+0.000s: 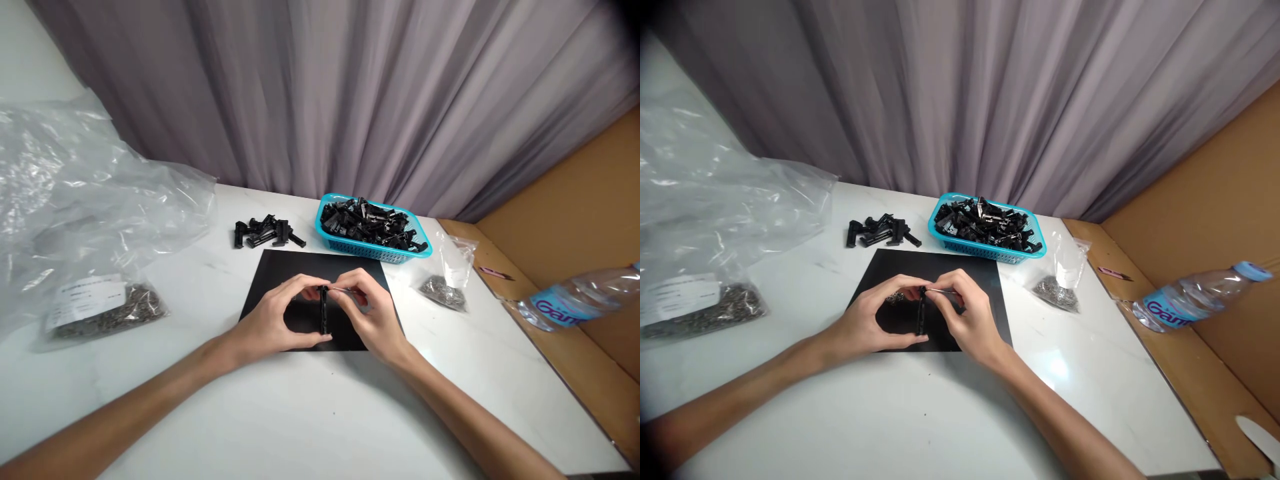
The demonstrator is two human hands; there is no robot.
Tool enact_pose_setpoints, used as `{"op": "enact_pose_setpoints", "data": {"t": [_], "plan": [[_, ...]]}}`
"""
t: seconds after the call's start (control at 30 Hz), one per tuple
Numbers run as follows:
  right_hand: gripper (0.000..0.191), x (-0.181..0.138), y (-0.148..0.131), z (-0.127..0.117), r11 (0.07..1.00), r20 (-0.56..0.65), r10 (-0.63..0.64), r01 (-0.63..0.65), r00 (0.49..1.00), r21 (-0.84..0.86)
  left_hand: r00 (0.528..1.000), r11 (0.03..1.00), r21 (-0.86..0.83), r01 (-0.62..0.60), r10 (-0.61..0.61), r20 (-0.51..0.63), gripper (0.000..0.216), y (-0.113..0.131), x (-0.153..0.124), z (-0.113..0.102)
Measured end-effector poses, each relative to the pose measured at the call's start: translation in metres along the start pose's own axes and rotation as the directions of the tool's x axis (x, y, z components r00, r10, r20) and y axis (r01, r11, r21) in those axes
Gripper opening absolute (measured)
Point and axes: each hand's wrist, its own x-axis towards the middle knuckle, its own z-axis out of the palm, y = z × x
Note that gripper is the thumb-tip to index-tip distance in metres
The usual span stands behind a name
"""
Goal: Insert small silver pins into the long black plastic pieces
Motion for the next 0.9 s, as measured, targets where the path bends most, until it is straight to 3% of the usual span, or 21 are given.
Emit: {"op": "enact_pose_setpoints", "data": {"t": [0.4,0.73,0.9], "plan": [[0.009,-0.008,0.004,0.016,0.997,-0.123,-0.056,0.049,0.991,-0.059,0.998,0.998,0.014,-0.058,0.058,-0.034,0.065,-0.001,0.0,0.004],[0.015,-0.013,0.011,0.016,0.924,-0.07,-0.253,0.219,0.965,-0.314,0.999,0.999,0.015,-0.048,0.048,-0.023,0.065,0.002,-0.003,0.005],[0.013,-0.012,0.009,0.014,0.889,-0.106,-0.307,0.245,0.946,-0.387,0.998,0.999,0.014,-0.052,0.052,-0.033,0.063,0.001,-0.002,0.006]]}}
